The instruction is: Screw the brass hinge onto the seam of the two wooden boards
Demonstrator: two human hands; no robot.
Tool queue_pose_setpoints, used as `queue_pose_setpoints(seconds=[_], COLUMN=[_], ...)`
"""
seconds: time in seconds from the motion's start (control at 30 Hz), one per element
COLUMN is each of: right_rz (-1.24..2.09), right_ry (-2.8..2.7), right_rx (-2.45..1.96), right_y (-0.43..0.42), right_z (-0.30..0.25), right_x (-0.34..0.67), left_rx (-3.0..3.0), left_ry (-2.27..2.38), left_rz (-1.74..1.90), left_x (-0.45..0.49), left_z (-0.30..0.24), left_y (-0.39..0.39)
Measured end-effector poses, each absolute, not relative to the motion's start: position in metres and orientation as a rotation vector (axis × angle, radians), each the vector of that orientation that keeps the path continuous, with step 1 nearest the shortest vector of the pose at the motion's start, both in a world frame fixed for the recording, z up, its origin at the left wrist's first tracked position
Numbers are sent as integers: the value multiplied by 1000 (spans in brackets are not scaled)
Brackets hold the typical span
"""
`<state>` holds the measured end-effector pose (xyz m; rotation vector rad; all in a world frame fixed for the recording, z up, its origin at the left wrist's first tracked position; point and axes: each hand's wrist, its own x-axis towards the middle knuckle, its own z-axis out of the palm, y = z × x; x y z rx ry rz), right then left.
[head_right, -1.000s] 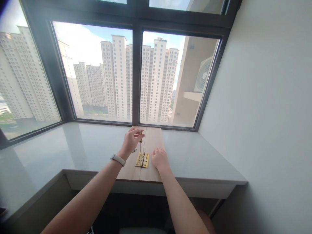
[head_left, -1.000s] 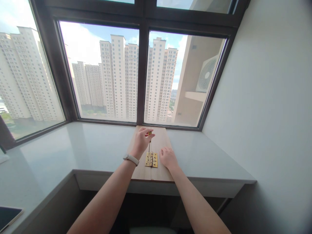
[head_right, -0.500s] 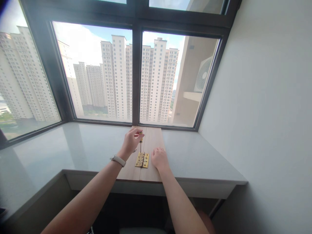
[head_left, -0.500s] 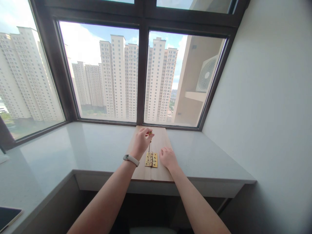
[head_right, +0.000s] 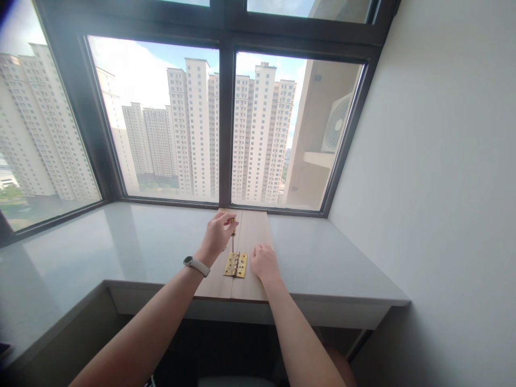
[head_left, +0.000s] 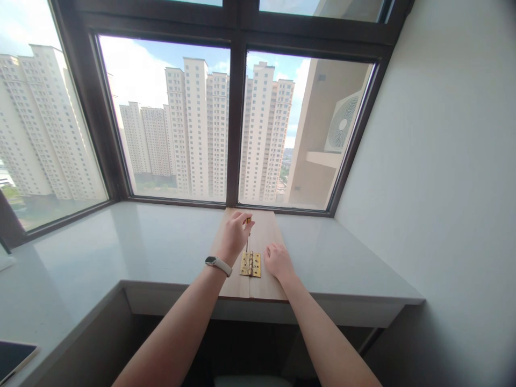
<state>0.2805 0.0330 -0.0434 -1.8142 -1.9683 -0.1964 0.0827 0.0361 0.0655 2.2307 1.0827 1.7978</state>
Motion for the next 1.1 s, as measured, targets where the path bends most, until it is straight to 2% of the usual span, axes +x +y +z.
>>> queue_pose_setpoints(seconds=[1.1], right_rz=[-179], right_ry=[-1968], right_rx=[-1817], right_y=[30], right_z=[-41], right_x=[279], left_rx=[2586], left_ry=[1229], left_rz=[1766], left_x=[85], left_z=[58], left_y=[24])
